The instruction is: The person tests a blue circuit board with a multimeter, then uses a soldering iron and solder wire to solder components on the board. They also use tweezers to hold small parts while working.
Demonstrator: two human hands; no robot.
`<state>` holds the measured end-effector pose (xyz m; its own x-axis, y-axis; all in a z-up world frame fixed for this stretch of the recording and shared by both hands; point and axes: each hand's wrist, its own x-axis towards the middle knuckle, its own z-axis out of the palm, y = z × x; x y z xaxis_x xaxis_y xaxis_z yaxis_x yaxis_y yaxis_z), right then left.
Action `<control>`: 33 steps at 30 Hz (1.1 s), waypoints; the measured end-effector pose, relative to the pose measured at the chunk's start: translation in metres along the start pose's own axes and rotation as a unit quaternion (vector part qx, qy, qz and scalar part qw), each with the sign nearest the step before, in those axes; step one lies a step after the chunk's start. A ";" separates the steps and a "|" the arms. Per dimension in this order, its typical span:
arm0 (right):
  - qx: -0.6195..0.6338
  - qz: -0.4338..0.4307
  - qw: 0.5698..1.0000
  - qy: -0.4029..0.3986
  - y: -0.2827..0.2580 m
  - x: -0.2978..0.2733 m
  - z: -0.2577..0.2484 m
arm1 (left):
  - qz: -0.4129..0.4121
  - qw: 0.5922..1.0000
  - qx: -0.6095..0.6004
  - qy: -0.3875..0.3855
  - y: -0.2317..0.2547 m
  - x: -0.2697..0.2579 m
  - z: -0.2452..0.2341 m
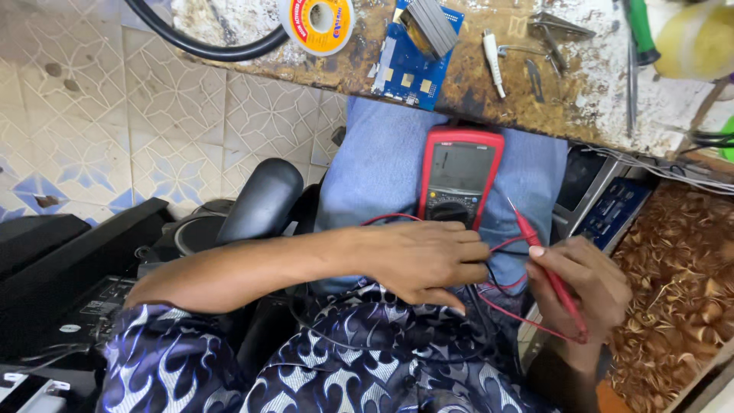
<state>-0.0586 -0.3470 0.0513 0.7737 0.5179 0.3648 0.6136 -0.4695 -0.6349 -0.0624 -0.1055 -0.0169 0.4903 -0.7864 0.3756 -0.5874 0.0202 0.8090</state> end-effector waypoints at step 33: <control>0.061 0.012 0.991 0.117 -0.020 0.144 -0.091 | -0.004 0.785 0.378 0.492 -0.016 -0.045 -0.100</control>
<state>0.0551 -0.3280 0.1787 0.8116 0.3219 0.4876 0.5825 -0.3815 -0.7177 -0.0109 -0.0086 -0.0014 0.5375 0.0798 0.8395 -0.6136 -0.6459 0.4542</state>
